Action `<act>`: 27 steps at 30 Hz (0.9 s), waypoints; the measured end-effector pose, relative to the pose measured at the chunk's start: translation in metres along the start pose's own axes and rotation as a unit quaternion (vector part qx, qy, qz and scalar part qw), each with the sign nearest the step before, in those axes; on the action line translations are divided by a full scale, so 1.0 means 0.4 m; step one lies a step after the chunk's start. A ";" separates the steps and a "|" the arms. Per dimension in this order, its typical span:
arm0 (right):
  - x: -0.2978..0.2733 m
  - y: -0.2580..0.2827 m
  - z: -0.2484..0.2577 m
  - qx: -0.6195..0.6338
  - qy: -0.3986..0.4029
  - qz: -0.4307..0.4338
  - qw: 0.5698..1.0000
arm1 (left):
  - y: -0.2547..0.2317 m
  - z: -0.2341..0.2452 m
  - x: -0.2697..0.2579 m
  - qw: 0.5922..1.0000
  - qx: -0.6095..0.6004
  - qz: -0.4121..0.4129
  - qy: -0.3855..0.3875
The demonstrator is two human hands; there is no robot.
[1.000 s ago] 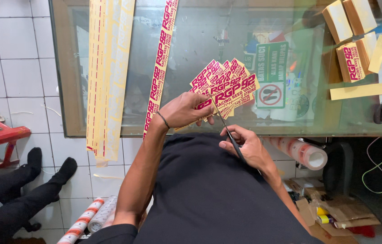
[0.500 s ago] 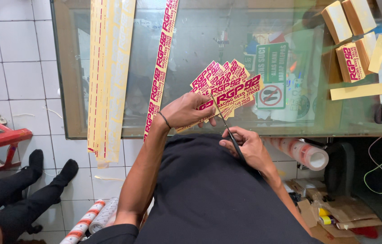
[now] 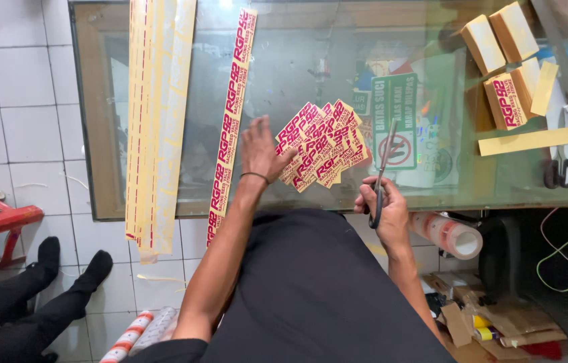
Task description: The person uses scissors to cut individual stickers from a long strip of yellow and red printed material. They repeatedly cut the stickers, place them on a glass table, and then gather the cut pieces into a neat stack.
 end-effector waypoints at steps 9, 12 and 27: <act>0.160 -0.101 0.119 0.026 -0.095 0.034 0.995 | 0.322 -0.086 0.003 0.973 0.002 0.166 -0.159; 0.205 -0.081 0.104 0.027 -0.109 0.058 0.992 | 0.324 -0.105 0.019 0.973 0.031 0.162 -0.160; 0.338 0.593 0.092 -0.052 -0.048 0.386 0.920 | 0.314 -0.126 0.027 0.964 0.007 0.190 -0.187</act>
Point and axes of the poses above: each hand's wrist, its own x-axis towards the middle knuckle, its own z-axis out of the back of the hand, y = z × x, the point moved 5 cm from there along x, towards the middle knuckle, and after that the axes turned 3 degrees about x, right-handed, at the moved point
